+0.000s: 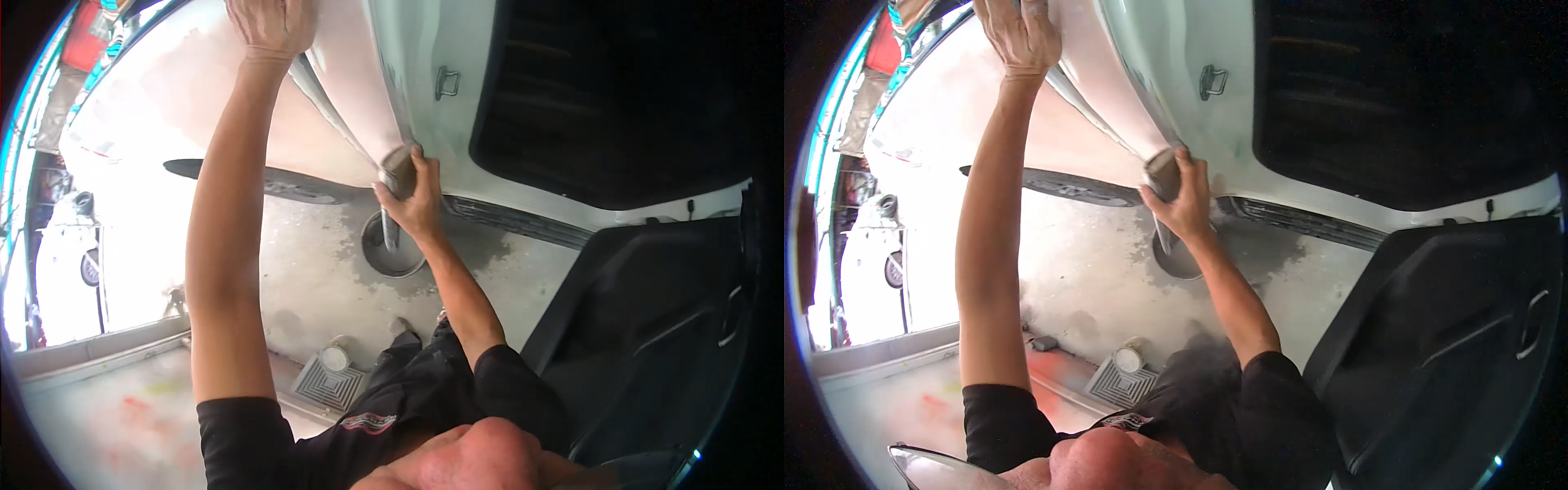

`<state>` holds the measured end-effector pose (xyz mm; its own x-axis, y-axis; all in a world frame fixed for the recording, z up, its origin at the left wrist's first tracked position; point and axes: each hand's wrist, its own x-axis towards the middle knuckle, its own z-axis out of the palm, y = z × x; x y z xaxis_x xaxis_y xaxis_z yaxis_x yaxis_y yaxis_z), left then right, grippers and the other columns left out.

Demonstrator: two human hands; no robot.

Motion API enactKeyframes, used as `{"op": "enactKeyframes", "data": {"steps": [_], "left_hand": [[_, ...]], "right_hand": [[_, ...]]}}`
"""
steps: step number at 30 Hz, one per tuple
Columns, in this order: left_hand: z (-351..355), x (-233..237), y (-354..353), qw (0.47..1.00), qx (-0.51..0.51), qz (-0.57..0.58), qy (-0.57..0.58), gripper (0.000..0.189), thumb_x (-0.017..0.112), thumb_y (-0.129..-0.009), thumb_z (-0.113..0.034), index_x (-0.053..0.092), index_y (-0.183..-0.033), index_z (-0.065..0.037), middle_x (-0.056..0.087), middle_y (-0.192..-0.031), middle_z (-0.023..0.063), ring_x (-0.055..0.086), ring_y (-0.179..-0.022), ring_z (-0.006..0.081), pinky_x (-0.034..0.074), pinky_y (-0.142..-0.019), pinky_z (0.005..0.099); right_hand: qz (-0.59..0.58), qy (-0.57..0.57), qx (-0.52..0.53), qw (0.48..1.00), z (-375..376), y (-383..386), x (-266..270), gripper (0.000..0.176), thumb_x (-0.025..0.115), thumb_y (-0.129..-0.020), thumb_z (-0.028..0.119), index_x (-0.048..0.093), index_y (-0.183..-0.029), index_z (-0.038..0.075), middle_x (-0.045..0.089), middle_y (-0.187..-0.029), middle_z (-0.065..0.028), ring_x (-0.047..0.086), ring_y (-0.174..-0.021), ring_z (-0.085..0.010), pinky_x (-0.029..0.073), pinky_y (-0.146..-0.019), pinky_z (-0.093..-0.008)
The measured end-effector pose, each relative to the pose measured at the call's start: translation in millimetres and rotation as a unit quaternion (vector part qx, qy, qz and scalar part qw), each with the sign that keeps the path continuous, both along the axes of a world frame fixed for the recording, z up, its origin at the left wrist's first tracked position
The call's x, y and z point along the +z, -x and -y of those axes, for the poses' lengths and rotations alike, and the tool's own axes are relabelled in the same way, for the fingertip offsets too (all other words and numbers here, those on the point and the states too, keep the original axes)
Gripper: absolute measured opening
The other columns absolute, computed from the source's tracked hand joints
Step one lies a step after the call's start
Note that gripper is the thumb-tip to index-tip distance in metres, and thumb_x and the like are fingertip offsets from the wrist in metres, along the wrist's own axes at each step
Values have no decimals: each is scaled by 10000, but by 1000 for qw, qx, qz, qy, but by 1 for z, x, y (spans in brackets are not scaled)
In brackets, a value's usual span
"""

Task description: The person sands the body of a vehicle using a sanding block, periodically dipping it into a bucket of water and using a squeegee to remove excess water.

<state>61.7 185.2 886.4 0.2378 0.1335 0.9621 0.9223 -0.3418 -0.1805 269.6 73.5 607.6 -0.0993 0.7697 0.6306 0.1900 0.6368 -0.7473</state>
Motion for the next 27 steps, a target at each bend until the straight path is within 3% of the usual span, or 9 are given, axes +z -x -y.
{"op": "enactKeyframes", "data": {"steps": [5, 8, 9, 10, 12, 15, 18, 23, 27], "left_hand": [[18, 8, -28, 988, 43, 104, 101, 751, 535, -1001, -531, 401, -1446, 59, 425, -1458, 279, 383, -1364, 432, 331, -1122, 558], [27, -24, -36, 974, 199, 70, 84, 841, 644, -950, -524, 345, -1494, 44, 375, -1502, 284, 335, -1399, 443, 300, -1145, 579], [32, -42, -41, 970, 184, 113, 113, 858, 703, -931, -453, 307, -1536, 8, 326, -1542, 277, 302, -1433, 448, 256, -1185, 578], [45, -52, -50, 978, 117, 84, 149, 1102, 739, -883, -500, 107, -1581, 73, 178, -1551, 345, 171, -1465, 466, 149, -1157, 651], [47, -90, -52, 979, 87, 117, 141, 1184, 749, -822, -563, 75, -1614, 2, 61, -1598, 373, 83, -1494, 531, -5, -1117, 758], [55, -133, -74, 973, 69, 177, 132, 1076, 713, -886, -499, 98, -1612, 2, 75, -1597, 366, 110, -1487, 520, 4, -1138, 731], [68, -175, -91, 965, 107, 193, 140, 1006, 700, -939, -404, 92, -1582, 74, 146, -1571, 324, 157, -1479, 457, 165, -1202, 573], [81, -213, -101, 946, 94, 259, 173, 1079, 763, -894, -382, 62, -1591, 50, 112, -1593, 307, 111, -1503, 444, 144, -1218, 568], [81, -183, -93, 952, 108, 249, 141, 1199, 844, -808, -407, 57, -1576, 72, 113, -1574, 341, 139, -1481, 491, 180, -1185, 622]], "right_hand": [[-64, 135, 66, 987, 63, -35, -41, 803, 855, -750, 173, 467, -1428, -15, 584, -1122, -190, 604, -1045, -341, 508, -890, -443], [-60, 199, 76, 975, 92, -53, -59, 766, 845, -755, 175, 493, -1407, -19, 588, -1112, -187, 613, -1015, -339, 506, -884, -431], [-43, 203, 73, 976, 97, -57, -71, 755, 843, -759, 177, 499, -1401, -17, 587, -1103, -185, 612, -1006, -339, 506, -883, -432], [-24, 206, 70, 976, 101, -63, -80, 743, 841, -762, 179, 504, -1395, -16, 585, -1094, -183, 611, -997, -339, 505, -881, -433], [-24, 219, 72, 973, 108, -75, -92, 728, 839, -765, 181, 512, -1386, -11, 580, -1086, -178, 607, -995, -342, 502, -887, -435], [-35, 248, 65, 966, 110, -90, -109, 704, 829, -802, 201, 507, -1386, -22, 580, -1124, -170, 603, -1050, -319, 493, -922, -433], [-46, 291, 55, 954, 108, -101, -123, 697, 824, -823, 211, 500, -1391, -31, 579, -1185, -174, 599, -1111, -317, 485, -969, -434], [-64, 331, 35, 941, 98, -118, -157, 717, 821, -830, 217, 484, -1404, -50, 565, -1286, -208, 579, -1192, -350, 459, -1036, -458], [-39, 343, 21, 938, 92, -129, -157, 727, 823, -831, 230, 482, -1404, -60, 553, -1330, -229, 561, -1240, -366, 447, -1065, -468]]}}
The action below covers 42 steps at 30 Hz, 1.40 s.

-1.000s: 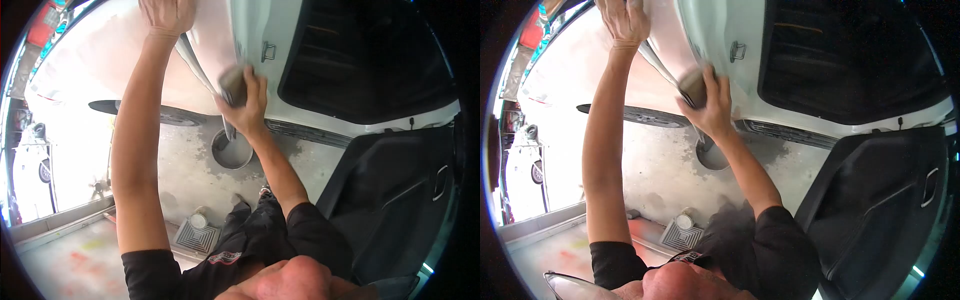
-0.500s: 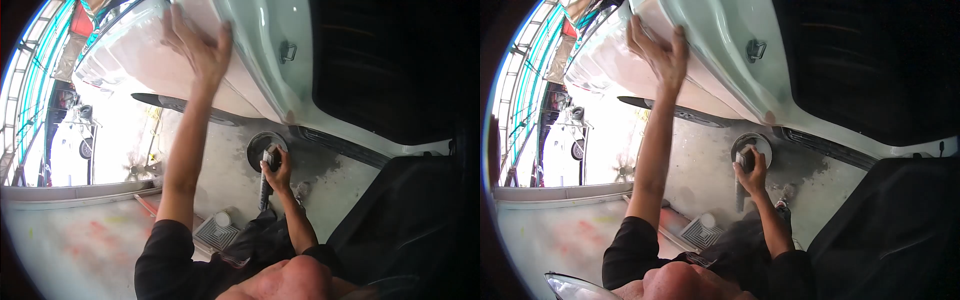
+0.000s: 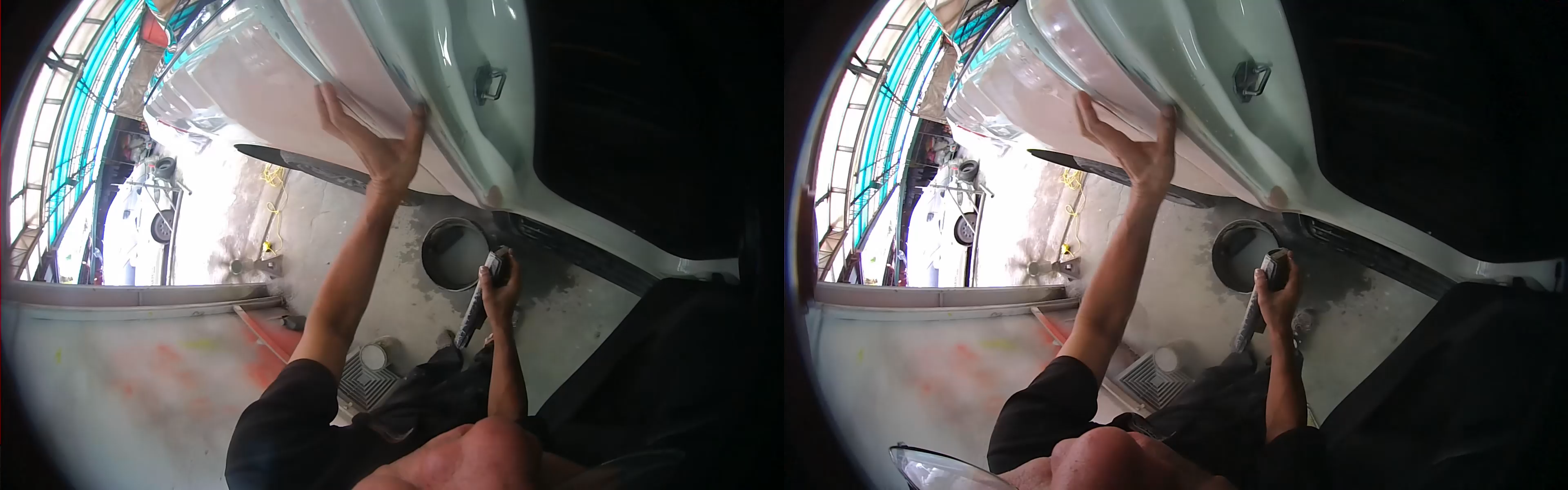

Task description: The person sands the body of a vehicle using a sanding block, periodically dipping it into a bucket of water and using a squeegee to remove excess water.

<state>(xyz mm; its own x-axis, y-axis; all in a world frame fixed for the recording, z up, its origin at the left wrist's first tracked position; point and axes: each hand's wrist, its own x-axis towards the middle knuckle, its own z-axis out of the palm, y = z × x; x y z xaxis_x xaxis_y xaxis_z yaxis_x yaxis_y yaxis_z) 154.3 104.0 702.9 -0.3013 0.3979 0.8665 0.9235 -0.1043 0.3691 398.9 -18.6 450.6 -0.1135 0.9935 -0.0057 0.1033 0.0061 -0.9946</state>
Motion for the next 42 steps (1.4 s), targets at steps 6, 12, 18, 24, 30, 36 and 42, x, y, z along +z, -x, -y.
{"op": "enactKeyframes", "data": {"steps": [6, 12, 18, 24, 30, 36, 42], "left_hand": [[-16, 72, 25, 997, 2, -78, -28, 1240, 875, -768, -454, 90, -1569, 73, 143, -1547, 331, 157, -1469, 484, 194, -1174, 633], [-40, 157, 15, 996, 76, 45, -15, 870, 711, -928, -440, 287, -1558, -15, 284, -1573, 258, 271, -1463, 436, 217, -1214, 567], [-63, 163, 85, 978, 2, -197, -63, 699, 502, -1037, -477, 361, -1514, 15, 362, -1533, 260, 330, -1440, 402, 286, -1180, 538], [-66, 149, 89, 968, -77, -207, -121, 547, 333, -1096, -369, 517, -1383, 60, 555, -1368, 243, 488, -1316, 385, 357, -1128, 485], [-71, 143, 93, 955, -67, -239, -165, 502, 389, -1073, -336, 555, -1332, 60, 590, -1319, 237, 534, -1259, 383, 391, -1092, 487], [-70, 149, 89, 948, -101, -230, -195, 473, 434, -1048, -326, 564, -1307, 48, 592, -1306, 238, 534, -1246, 401, 390, -1089, 499], [-72, 148, 88, 954, -80, -218, -190, 449, 446, -1040, -319, 570, -1277, 41, 596, -1265, 240, 539, -1221, 402, 396, -1077, 503]], "right_hand": [[29, -43, -4, 999, -5, -4, 5, 720, 829, -829, 243, 499, -1394, -56, 567, -1309, -232, 566, -1225, -379, 449, -1060, -476], [35, -56, 19, 998, -6, 1, 15, 768, 852, -810, 252, 480, -1417, -37, 553, -1328, -231, 551, -1243, -390, 445, -1062, -480], [-17, -198, 78, 977, -43, 33, 76, 836, 888, -757, 238, 471, -1444, 7, 542, -1334, -217, 553, -1216, -389, 458, -1035, -490], [-45, -390, 71, 917, -101, 90, 188, 881, 915, -688, 143, 486, -1450, 37, 542, -1299, -196, 571, -1181, -359, 516, -938, -449], [-19, -471, 2, 882, -128, 129, 220, 926, 916, -687, 164, 450, -1475, 29, 507, -1236, -186, 575, -1110, -337, 536, -895, -433], [2, -483, -24, 875, -123, 135, 185, 945, 925, -699, 245, 446, -1475, -4, 503, -1236, -223, 573, -1084, -362, 539, -868, -438], [32, -512, -59, 856, -134, 148, 295, 947, 927, -689, 305, 469, -1453, -15, 538, -1163, -230, 609, -974, -356, 557, -786, -432]]}}
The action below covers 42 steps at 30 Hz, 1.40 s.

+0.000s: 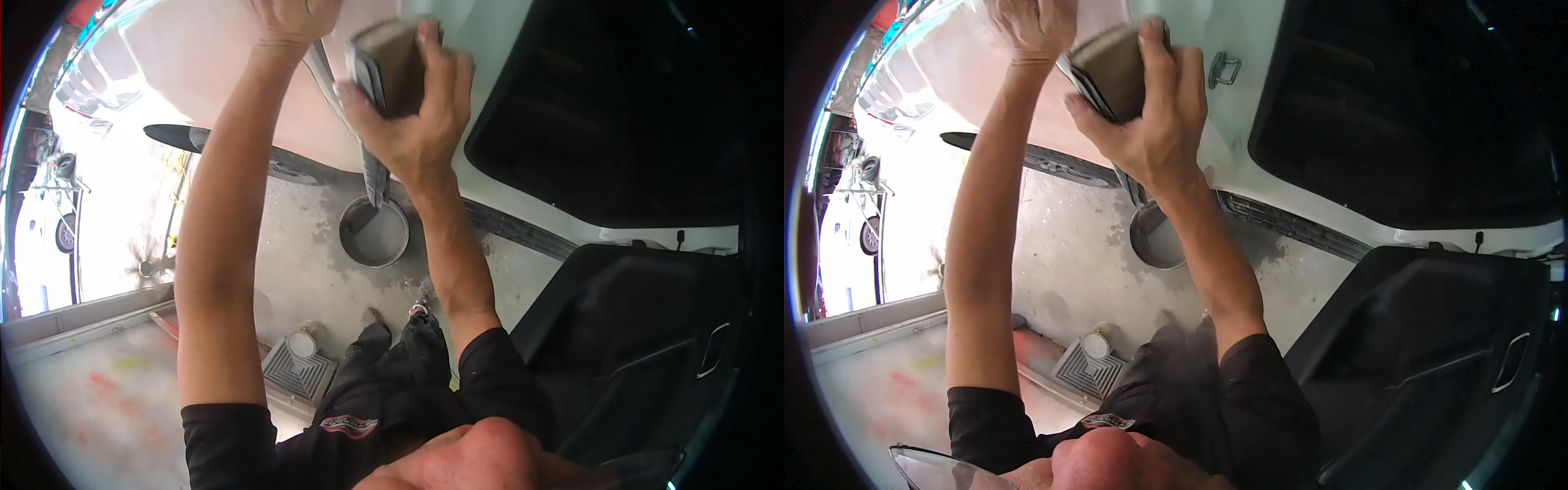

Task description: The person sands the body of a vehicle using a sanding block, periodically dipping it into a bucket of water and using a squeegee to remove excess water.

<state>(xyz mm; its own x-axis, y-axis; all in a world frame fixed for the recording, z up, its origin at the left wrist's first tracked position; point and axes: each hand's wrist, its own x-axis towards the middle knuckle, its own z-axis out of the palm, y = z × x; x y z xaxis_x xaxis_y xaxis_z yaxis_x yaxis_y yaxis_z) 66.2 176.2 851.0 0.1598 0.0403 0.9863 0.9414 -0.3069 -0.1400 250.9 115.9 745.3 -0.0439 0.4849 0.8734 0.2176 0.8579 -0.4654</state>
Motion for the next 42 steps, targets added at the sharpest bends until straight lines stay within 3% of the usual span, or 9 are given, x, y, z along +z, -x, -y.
{"op": "enactKeyframes", "data": {"steps": [8, 11, 16, 22, 27, 31, 33, 37, 42], "left_hand": [[3, -1, 0, 1000, 13, -3, 14, 462, 419, -1047, -325, 556, -1300, 36, 585, -1277, 241, 540, -1208, 398, 400, -1068, 495], [-4, -2, 2, 1000, 20, -12, -5, 457, 408, -1051, -316, 554, -1301, 38, 585, -1277, 242, 542, -1206, 399, 400, -1068, 491], [-1, -6, 3, 999, 23, 10, 29, 473, 377, -1059, -328, 554, -1310, 31, 587, -1281, 239, 544, -1208, 397, 401, -1065, 486], [-1, -1, 0, 999, 27, -21, -7, 485, 369, -1063, -344, 553, -1323, 23, 592, -1274, 231, 555, -1197, 385, 401, -1067, 483], [-2, -9, 3, 999, 24, -1, 27, 478, 378, -1058, -320, 548, -1321, 41, 581, -1287, 240, 543, -1209, 395, 396, -1071, 487], [-1, -1, 6, 999, 19, -25, 20, 469, 386, -1058, -318, 548, -1328, 29, 571, -1312, 226, 542, -1213, 382, 401, -1067, 488], [1, -1, 4, 999, 19, -35, 17, 478, 388, -1060, -334, 548, -1333, 24, 571, -1316, 218, 544, -1214, 373, 405, -1065, 485], [-11, -7, 15, 999, 19, -17, 19, 548, 369, -1070, -414, 549, -1342, 28, 574, -1317, 210, 543, -1233, 352, 409, -1071, 476], [-13, -4, 14, 999, 28, -7, 45, 620, 345, -1071, -484, 482, -1399, 24, 516, -1369, 227, 498, -1285, 365, 385, -1098, 499]], "right_hand": [[14, 10, 32, 999, 14, -17, -128, 943, 903, -706, 266, 439, -1474, -26, 526, -1167, -211, 589, -1004, -350, 544, -798, -450], [17, -22, 36, 999, 0, -16, -137, 966, 895, -720, 272, 406, -1500, -20, 527, -1173, -214, 585, -1012, -351, 543, -814, -453], [3, -50, 18, 999, -5, -6, -44, 970, 890, -730, 292, 403, -1517, 1, 536, -1165, -203, 583, -1013, -341, 545, -812, -439], [-7, -18, 65, 998, -2, -20, -146, 907, 899, -716, 326, 494, -1444, -35, 545, -1119, -190, 591, -949, -324, 551, -740, -391], [-4, -60, 24, 998, -11, -6, -33, 971, 908, -697, 369, 466, -1455, -46, 542, -1129, -208, 562, -934, -345, 517, -760, -438], [30, 0, 59, 998, 4, -21, -151, 989, 886, -741, 287, 378, -1522, -45, 532, -1216, -242, 608, -1037, -377, 583, -827, -463], [28, -10, 63, 998, 2, -22, -156, 977, 894, -729, 298, 408, -1503, -47, 535, -1193, -233, 609, -1006, -369, 581, -799, -449], [5, -61, 30, 998, -10, -11, -43, 982, 931, -670, 265, 457, -1472, -47, 522, -1128, -197, 593, -931, -321, 549, -712, -412], [28, 26, 45, 998, 7, -19, -130, 1079, 946, -658, 262, 379, -1530, -25, 542, -1186, -218, 596, -1039, -342, 565, -786, -417]]}}
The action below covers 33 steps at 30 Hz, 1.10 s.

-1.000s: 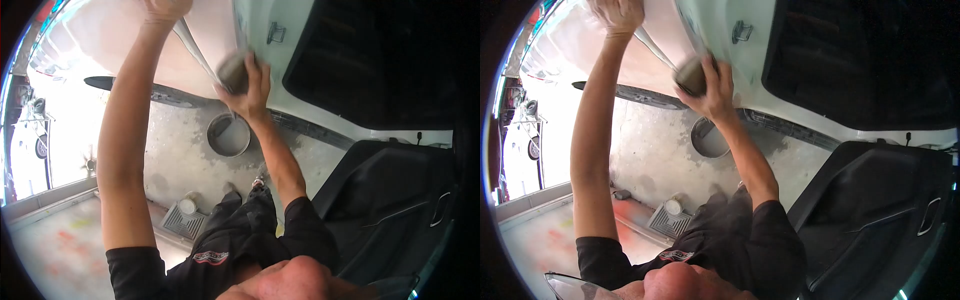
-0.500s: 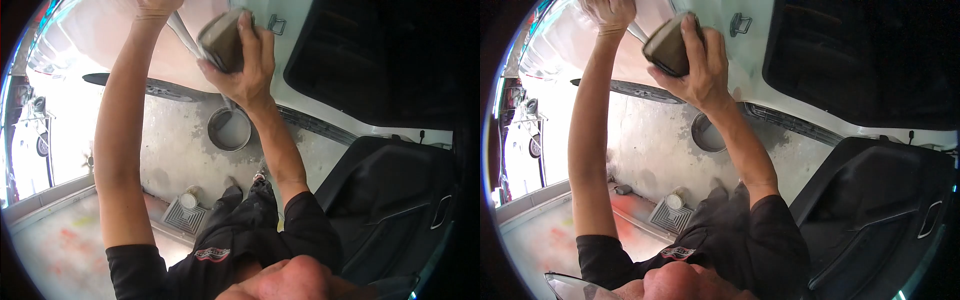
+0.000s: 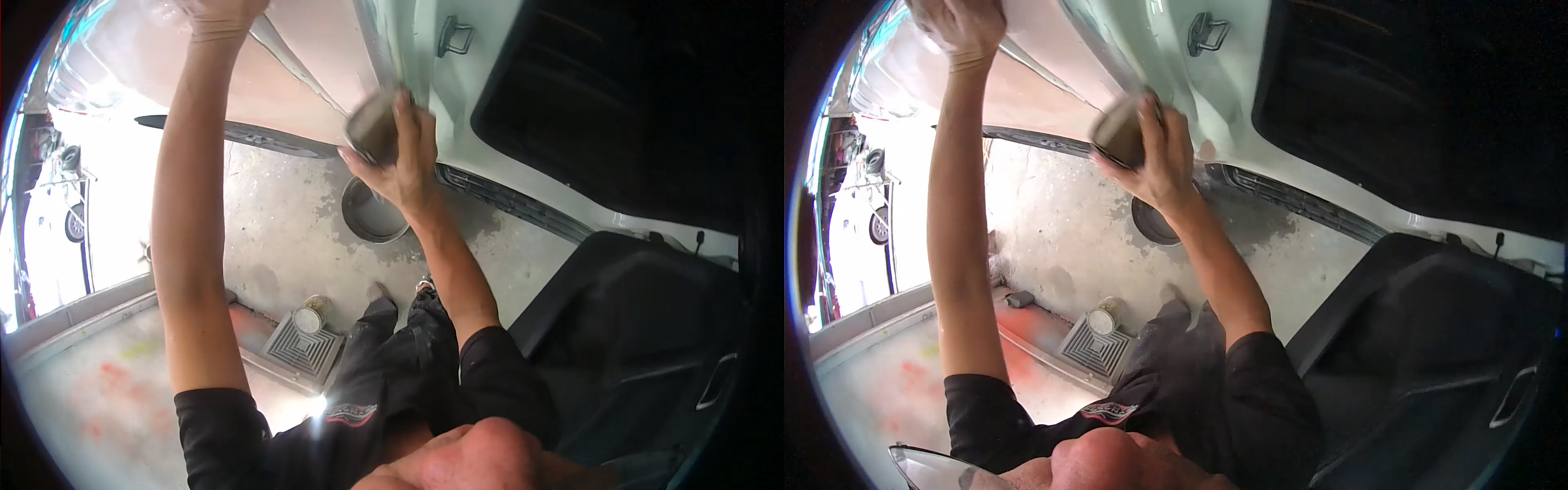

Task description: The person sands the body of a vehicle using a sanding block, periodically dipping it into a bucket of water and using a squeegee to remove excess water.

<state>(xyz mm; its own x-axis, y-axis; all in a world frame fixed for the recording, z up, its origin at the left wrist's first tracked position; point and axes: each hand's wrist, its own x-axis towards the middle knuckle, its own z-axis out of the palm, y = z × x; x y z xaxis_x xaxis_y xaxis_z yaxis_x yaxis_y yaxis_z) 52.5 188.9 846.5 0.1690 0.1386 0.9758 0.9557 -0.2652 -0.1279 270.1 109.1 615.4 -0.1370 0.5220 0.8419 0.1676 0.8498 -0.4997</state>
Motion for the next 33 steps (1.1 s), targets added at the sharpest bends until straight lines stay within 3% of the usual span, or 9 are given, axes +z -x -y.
{"op": "enactKeyframes", "data": {"steps": [6, 14, 16, 17, 18, 19, 28, 31, 33], "left_hand": [[11, -6, -16, 999, 23, 15, 45, 678, 350, -1065, -517, 356, -1486, 15, 402, -1466, 266, 418, -1358, 409, 342, -1134, 551], [38, -54, -76, 955, -48, 252, 147, 801, 357, -1058, -560, 189, -1602, 3, 249, -1595, 318, 313, -1456, 469, 285, -1183, 620], [48, -102, -70, 970, -55, 188, 141, 812, 389, -1068, -513, 118, -1583, 54, 144, -1608, 330, 149, -1502, 456, 161, -1220, 572], [46, -134, -81, 988, 112, 6, 102, 943, 438, -1056, -522, -29, -1579, 108, -19, -1631, 373, -34, -1545, 475, 28, -1249, 550], [56, -151, -104, 981, 124, 60, 137, 834, 223, -1099, -480, -123, -1558, 125, -151, -1633, 368, -152, -1538, 473, -40, -1241, 559], [54, -185, -103, 983, 97, 96, 124, 902, 316, -1055, -535, -83, -1597, 66, -148, -1641, 365, -183, -1520, 517, -47, -1139, 733], [90, -458, -148, 938, 108, 222, 243, 988, 611, -964, -241, -85, -1588, 78, -63, -1646, 372, 11, -1529, 550, 32, -1187, 689], [147, -575, -157, 912, 25, 262, 316, 803, 687, -895, -25, 234, -1556, 24, 279, -1576, 323, 303, -1445, 477, 265, -1194, 519], [201, -686, -155, 790, -67, 388, 469, 292, 648, -971, -155, 597, -1204, 13, 621, -1119, 258, 619, -1024, 384, 482, -927, 461]], "right_hand": [[89, 164, 5, 982, 23, -37, -192, 955, 876, -769, 368, 396, -1486, -39, 533, -1154, -241, 572, -1009, -409, 522, -815, -506], [29, 350, 20, 936, 69, -102, -237, 825, 842, -791, 231, 443, -1458, -44, 571, -1177, -231, 590, -1075, -386, 493, -930, -491], [-18, 368, 22, 930, 71, -114, -250, 790, 825, -803, 193, 446, -1449, -59, 569, -1244, -232, 589, -1134, -379, 490, -978, -478], [0, 365, 12, 931, 70, -120, -254, 793, 820, -815, 193, 432, -1457, -63, 553, -1292, -238, 575, -1182, -387, 475, -1016, -487], [-19, 372, 16, 928, 71, -125, -258, 794, 815, -823, 201, 426, -1463, -62, 540, -1319, -242, 564, -1208, -393, 466, -1034, -491], [-39, 379, 22, 924, 70, -129, -266, 795, 810, -831, 209, 420, -1469, -61, 527, -1347, -247, 554, -1235, -399, 456, -1051, -494], [-66, 401, 64, 912, 64, -149, -356, 796, 708, -922, 335, 369, -1490, -109, 449, -1476, -288, 469, -1370, -391, 386, -1133, -468], [-80, 405, 89, 906, 59, -153, -381, 800, 682, -936, 370, 362, -1498, -101, 452, -1479, -279, 470, -1370, -378, 374, -1140, -450], [-90, 408, 95, 904, 57, -153, -396, 775, 668, -939, 399, 395, -1470, -95, 498, -1409, -249, 508, -1313, -353, 397, -1108, -440]]}}
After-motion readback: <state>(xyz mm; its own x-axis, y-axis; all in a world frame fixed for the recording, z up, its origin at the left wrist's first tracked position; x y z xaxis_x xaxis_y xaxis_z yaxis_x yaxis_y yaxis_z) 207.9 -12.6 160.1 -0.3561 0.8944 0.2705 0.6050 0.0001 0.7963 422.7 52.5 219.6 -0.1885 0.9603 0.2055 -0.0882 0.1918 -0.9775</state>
